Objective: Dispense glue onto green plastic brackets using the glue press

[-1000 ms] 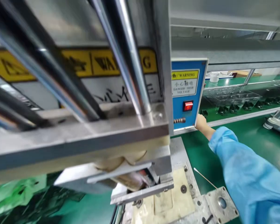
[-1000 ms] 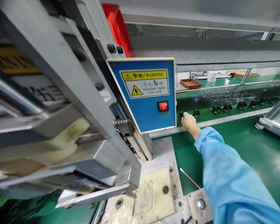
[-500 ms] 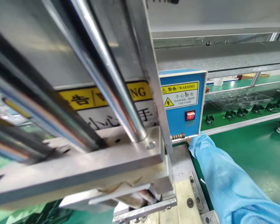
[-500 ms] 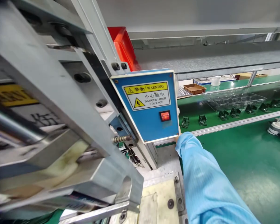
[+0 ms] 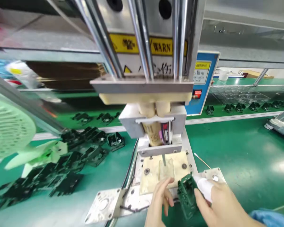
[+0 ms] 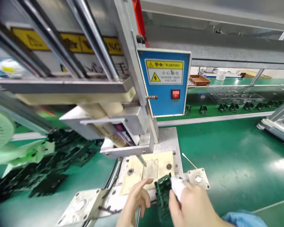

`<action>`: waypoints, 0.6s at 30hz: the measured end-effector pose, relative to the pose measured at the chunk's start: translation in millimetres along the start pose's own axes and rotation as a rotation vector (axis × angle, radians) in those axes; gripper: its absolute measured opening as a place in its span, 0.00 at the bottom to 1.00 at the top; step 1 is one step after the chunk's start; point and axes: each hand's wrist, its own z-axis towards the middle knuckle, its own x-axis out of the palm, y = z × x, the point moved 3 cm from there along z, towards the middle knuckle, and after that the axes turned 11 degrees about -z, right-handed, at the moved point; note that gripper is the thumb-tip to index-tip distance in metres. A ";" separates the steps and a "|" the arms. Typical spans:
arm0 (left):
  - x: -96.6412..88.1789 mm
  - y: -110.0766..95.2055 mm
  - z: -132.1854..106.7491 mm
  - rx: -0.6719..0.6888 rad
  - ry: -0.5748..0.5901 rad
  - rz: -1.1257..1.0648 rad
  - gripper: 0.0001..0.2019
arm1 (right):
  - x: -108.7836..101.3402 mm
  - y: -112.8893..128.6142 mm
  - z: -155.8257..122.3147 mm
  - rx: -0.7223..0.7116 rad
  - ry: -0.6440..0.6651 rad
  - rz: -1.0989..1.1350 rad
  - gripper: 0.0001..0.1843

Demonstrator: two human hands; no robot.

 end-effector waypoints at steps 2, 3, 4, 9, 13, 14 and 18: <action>3.4 -7.5 -0.2 -0.003 -0.030 0.004 0.36 | 4.0 15.2 -15.2 0.019 -0.018 0.114 0.16; 2.5 -11.4 1.0 -0.025 -0.042 0.001 0.32 | 5.7 18.7 -19.1 0.050 -0.015 0.186 0.15; 0.1 -14.3 3.3 -0.075 -0.041 -0.015 0.29 | 6.5 19.9 -21.6 0.087 -0.006 0.253 0.15; -23.4 -10.8 27.7 -0.545 0.072 -0.323 0.23 | -2.1 2.5 -28.6 0.236 0.015 0.364 0.13; -41.9 -1.9 53.9 -0.786 0.059 -0.455 0.24 | -5.6 -21.1 -44.3 0.333 -0.033 0.281 0.18; -44.9 0.2 60.2 -0.796 0.055 -0.458 0.23 | -4.7 -27.0 -49.5 0.362 -0.025 0.258 0.19; -49.8 11.5 78.8 -0.688 0.062 -0.414 0.27 | -3.6 -49.6 -68.7 0.513 -0.019 0.213 0.22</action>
